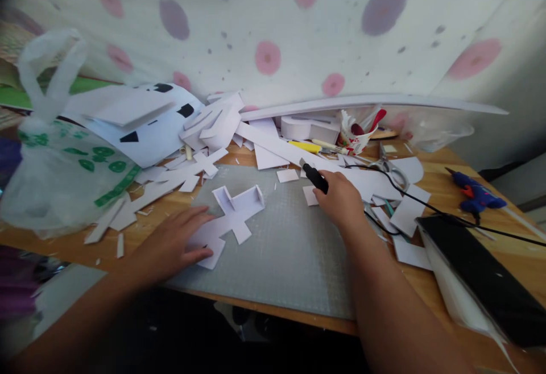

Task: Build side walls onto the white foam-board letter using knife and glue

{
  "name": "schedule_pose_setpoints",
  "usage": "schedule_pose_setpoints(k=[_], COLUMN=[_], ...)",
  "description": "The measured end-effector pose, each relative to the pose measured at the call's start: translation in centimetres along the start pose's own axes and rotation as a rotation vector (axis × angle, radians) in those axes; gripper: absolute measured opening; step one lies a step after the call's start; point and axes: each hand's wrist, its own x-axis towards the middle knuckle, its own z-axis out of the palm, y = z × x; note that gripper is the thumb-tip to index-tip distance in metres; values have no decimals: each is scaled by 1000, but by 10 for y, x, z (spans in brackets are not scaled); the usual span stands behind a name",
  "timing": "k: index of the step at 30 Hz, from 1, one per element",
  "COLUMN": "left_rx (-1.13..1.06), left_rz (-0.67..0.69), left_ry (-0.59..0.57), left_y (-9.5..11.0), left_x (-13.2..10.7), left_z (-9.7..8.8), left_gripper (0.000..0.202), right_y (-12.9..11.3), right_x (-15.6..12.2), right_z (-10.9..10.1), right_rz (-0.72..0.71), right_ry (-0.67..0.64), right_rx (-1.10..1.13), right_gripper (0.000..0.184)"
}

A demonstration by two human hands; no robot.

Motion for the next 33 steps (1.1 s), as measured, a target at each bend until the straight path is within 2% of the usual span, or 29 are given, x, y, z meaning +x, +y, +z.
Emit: schedule_pose_setpoints(k=[4,9,14,19,23,26,30,33], left_rx=[-26,-66,-122,-100,-101,-74,-14,-11], left_rz=[55,156,306,329,330,312,284,253], left_ry=[-8,-14,-40,-31,-53,-40,-23,2], left_y=[9,4,9,17,18,17,10,5], left_x=[7,12,25,38,45,56,73,73], left_z=[15,15,18,22,21,19,14,3], left_gripper=[43,34,29,24,16,16,20,23], right_y=[8,13,22,35,31,21,10,8], right_x=[3,6,11,15,13,9,4,2], right_z=[1,4,4,4,4,2,4,8], right_rz=[24,-24,-3,77,88,-43,-308,-383], right_ry=[16,-15,-13,21,69,56,-132,-208], right_rx=[-14,-27,-33,-80,-121,-120,-87,-66], right_gripper=[41,40,41,42,46,48,55,56])
